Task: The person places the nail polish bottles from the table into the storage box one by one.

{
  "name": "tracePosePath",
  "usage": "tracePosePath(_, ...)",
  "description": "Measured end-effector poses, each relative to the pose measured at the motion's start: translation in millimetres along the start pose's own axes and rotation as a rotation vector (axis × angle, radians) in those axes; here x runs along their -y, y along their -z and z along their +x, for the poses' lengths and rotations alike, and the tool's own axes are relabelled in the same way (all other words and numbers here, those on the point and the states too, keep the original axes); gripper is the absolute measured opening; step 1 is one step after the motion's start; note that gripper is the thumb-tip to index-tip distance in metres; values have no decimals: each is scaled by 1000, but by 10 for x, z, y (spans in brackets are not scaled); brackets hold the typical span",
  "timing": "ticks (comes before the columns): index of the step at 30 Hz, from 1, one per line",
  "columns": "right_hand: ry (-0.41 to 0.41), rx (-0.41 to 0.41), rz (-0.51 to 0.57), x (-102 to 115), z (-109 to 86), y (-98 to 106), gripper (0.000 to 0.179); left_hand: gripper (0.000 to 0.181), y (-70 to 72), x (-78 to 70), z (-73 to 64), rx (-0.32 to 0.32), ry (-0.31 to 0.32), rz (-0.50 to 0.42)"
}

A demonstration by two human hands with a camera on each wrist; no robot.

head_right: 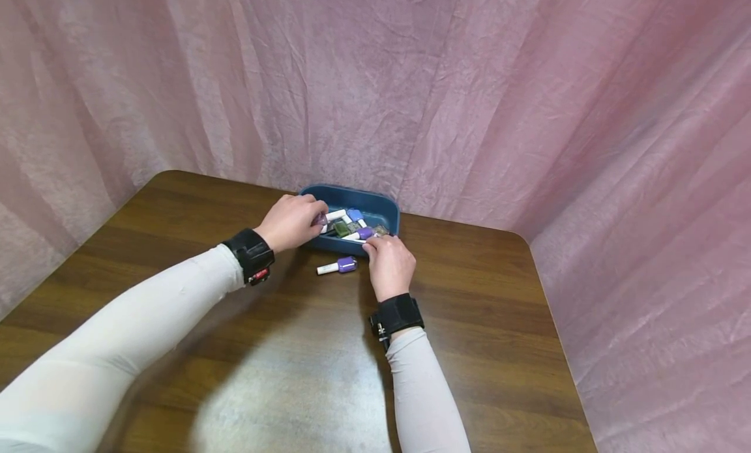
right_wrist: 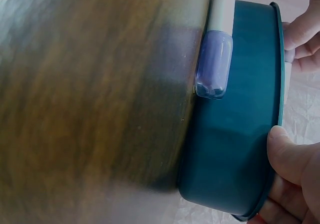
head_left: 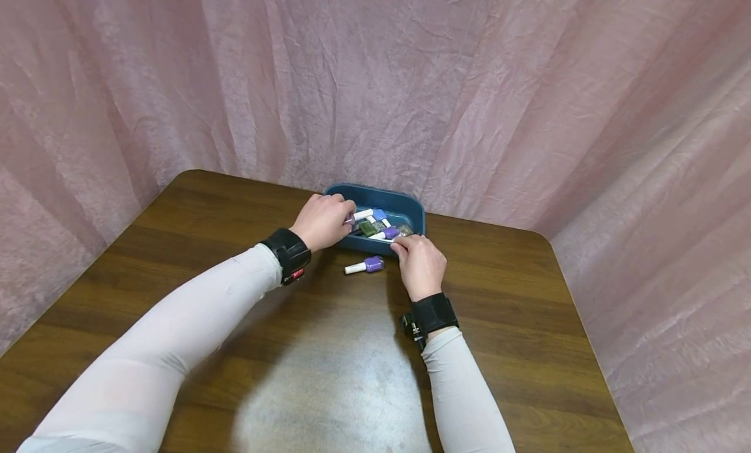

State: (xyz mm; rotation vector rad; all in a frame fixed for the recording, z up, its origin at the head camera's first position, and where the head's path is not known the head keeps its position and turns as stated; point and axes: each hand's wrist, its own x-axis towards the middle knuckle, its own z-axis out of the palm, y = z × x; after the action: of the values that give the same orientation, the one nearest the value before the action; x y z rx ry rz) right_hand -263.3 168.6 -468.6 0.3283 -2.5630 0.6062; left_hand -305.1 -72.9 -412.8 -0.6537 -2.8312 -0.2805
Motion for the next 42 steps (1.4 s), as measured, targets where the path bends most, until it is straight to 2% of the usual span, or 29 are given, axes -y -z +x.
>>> tracePosePath(17,-14,8,1,10,-15,-7,14,17,-154,78,171,46,75,41)
tracePosePath(30,-7,6,2,8,-23,7,12,12,-272,147,246,62,71,81)
tracePosePath(42,-12,18,0,-3,-12,-3,13,13,-270,134,322,123,85,94)
